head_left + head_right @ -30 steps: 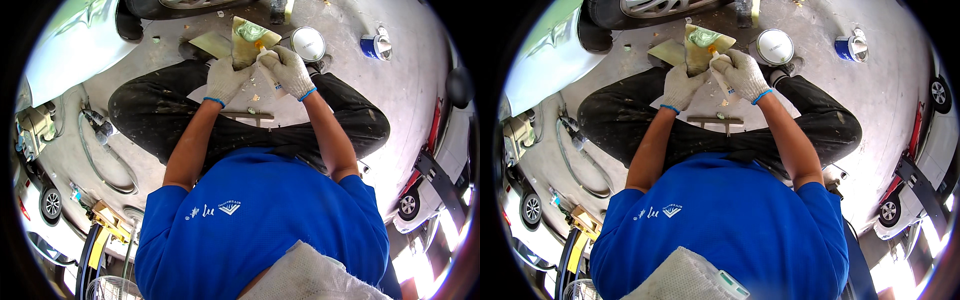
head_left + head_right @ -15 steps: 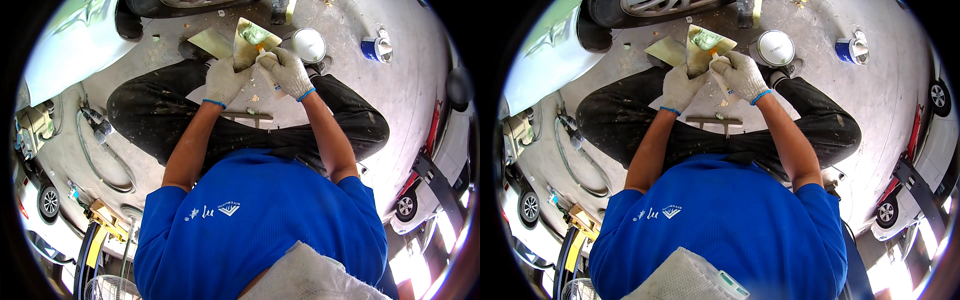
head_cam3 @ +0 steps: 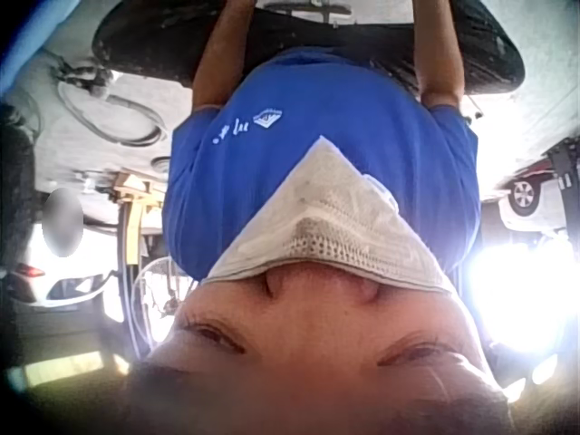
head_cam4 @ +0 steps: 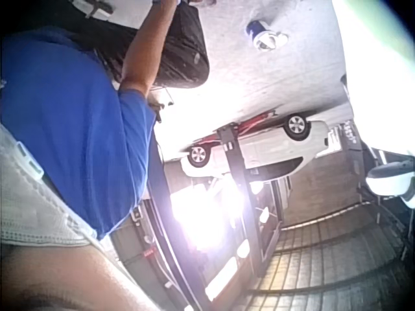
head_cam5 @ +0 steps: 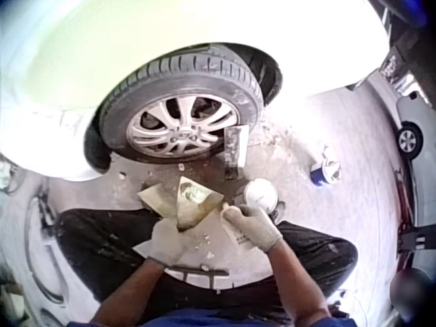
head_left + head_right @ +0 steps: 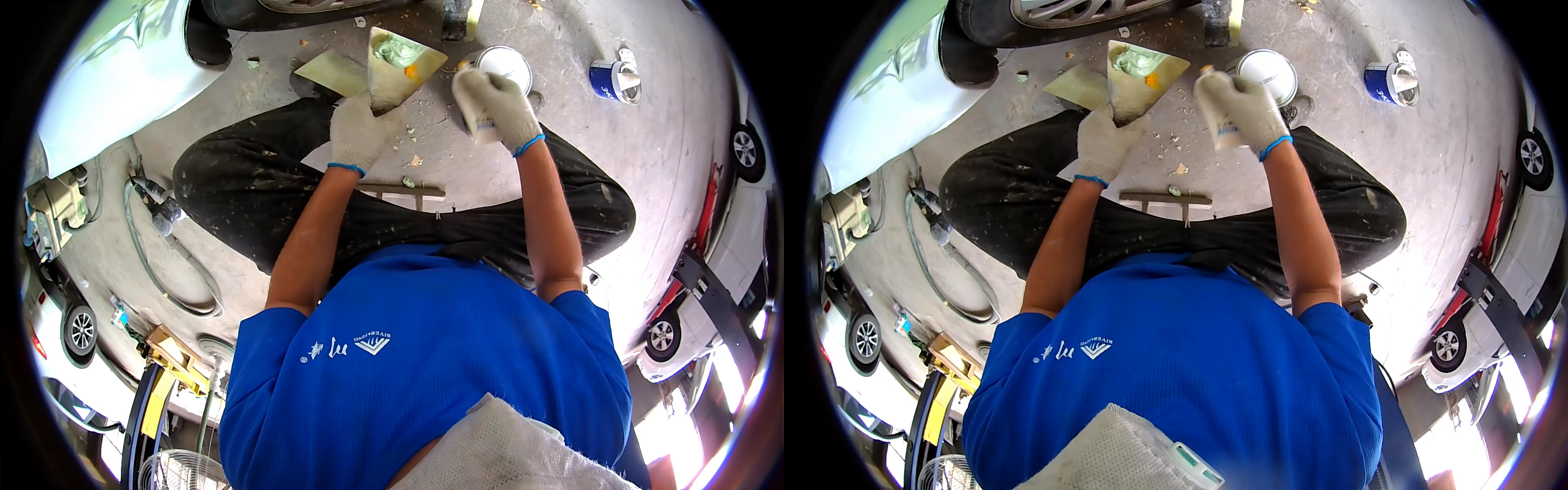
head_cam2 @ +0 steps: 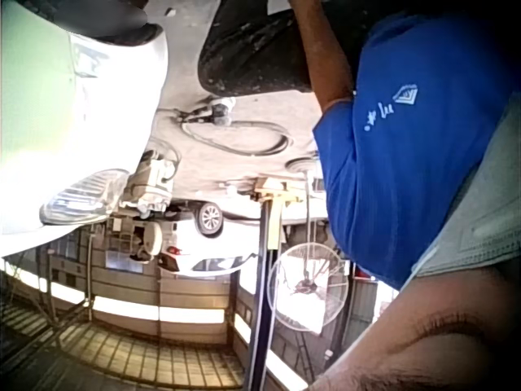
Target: The person mixes green body filler with a hardener on a putty knife, then applies the mixture to the front wheel arch of a white car using a spreader. The person smooths the filler over the surface and continues to apply more material to the area.
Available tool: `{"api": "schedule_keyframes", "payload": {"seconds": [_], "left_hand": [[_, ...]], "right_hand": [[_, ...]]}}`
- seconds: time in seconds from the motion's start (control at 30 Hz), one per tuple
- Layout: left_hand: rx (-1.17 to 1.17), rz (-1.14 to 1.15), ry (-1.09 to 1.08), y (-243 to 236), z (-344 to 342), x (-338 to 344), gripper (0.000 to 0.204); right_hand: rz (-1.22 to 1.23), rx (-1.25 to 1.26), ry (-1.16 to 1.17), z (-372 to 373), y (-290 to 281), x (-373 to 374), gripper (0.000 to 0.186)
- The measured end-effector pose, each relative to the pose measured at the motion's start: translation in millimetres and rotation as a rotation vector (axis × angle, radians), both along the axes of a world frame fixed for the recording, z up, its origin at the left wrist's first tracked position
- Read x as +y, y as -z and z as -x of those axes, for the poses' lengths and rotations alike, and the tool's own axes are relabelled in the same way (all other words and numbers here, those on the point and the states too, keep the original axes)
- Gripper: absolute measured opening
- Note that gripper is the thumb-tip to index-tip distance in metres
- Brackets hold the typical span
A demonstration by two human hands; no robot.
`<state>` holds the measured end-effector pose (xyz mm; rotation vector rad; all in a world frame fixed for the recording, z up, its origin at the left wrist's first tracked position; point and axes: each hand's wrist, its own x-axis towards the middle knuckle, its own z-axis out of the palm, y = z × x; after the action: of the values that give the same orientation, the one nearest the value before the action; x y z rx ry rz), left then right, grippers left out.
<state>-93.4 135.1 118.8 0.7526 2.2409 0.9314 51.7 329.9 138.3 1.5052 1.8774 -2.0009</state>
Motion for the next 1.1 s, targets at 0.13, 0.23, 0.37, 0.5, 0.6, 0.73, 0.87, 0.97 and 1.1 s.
{"api": "schedule_keyframes", "payload": {"seconds": [0.13,0.23,0.37,0.5,0.6,0.73,0.87,0.97,1.1], "left_hand": [[-0.066,-0.073,-0.054,17,-3,-2,0.039],[-0.091,-0.031,-0.014,10,-3,2,0.040],[-0.091,0.009,0.008,8,-4,1,0.042],[-0.140,-0.045,0.047,8,-3,5,0.040],[-0.292,-0.152,0.208,-15,-9,3,0.037],[-0.555,-0.187,0.433,-35,-29,0,0.032],[-0.400,-0.308,0.251,-61,-41,-5,0.029],[-0.317,-0.529,-0.062,-73,-43,-13,0.029],[0.088,-0.494,0.023,-73,-23,-10,0.036]], "right_hand": [[0.159,0.124,0.370,-20,99,34,0.036],[0.237,0.027,0.554,-41,156,45,0.034],[0.172,0.002,0.736,-60,172,61,0.022],[0.330,0.038,0.498,-73,180,50,0.012],[0.081,0.442,-0.066,-45,150,17,0.029],[0.586,0.757,-0.046,-5,92,-4,0.025],[0.169,0.712,0.064,7,30,-18,0.022],[-0.060,0.715,0.231,-6,-3,-17,0.024],[0.438,0.695,0.443,-16,-53,-40,0.025]]}}
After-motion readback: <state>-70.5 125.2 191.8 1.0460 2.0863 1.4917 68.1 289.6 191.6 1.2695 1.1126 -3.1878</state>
